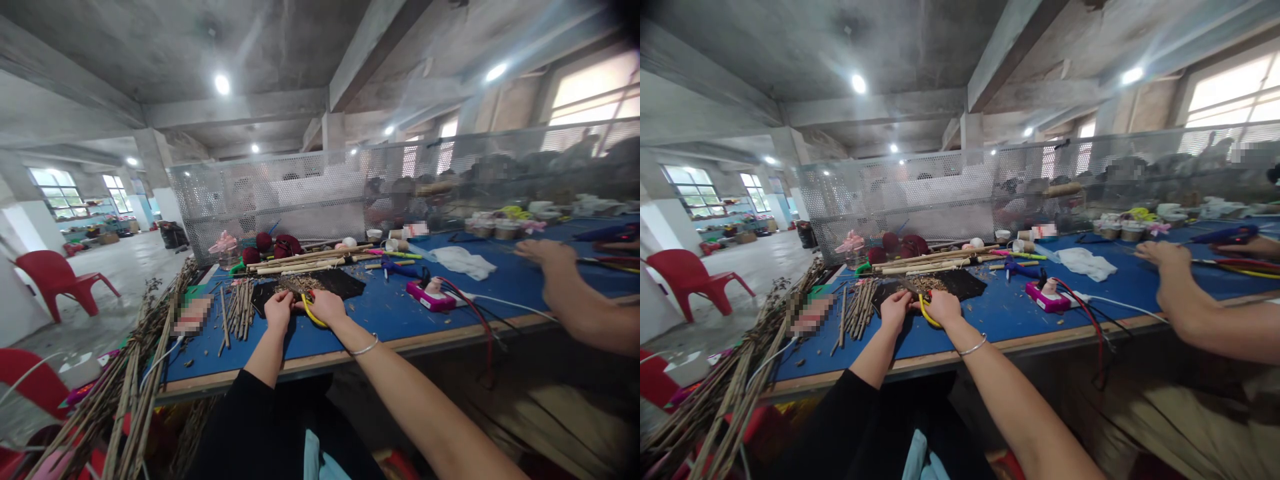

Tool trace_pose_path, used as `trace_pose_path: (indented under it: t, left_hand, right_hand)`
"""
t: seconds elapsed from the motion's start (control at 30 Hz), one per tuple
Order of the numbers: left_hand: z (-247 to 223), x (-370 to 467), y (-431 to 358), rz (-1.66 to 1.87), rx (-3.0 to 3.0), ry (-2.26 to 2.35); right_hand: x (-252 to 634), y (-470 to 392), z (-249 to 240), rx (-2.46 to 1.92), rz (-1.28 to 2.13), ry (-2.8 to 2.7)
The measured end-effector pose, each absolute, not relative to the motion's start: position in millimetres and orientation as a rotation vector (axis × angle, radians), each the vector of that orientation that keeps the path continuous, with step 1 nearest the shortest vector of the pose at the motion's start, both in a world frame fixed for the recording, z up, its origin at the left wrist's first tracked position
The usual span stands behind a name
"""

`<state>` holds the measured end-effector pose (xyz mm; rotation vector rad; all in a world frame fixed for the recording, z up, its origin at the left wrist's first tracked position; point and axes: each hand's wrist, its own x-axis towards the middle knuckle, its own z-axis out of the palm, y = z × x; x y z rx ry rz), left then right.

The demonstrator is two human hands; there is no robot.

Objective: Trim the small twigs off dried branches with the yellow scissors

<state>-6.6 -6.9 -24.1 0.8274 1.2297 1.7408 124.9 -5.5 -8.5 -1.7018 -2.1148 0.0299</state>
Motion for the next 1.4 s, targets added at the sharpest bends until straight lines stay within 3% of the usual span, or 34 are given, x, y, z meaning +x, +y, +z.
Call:
trace_pose_path:
  t: [0.47,1.4]
  left_hand:
    - [-21.6,-5.7,-7.2,1.696,0.748,0.986]
    - [-26.0,-4.6,-5.7,1.739,0.851,1.001]
  right_hand:
    - [126.4,-3.4,-11.8,-1.529,0.013,-2.158]
    - [125.3,-7.2,-9.0,-1.530,0.063,-2.113]
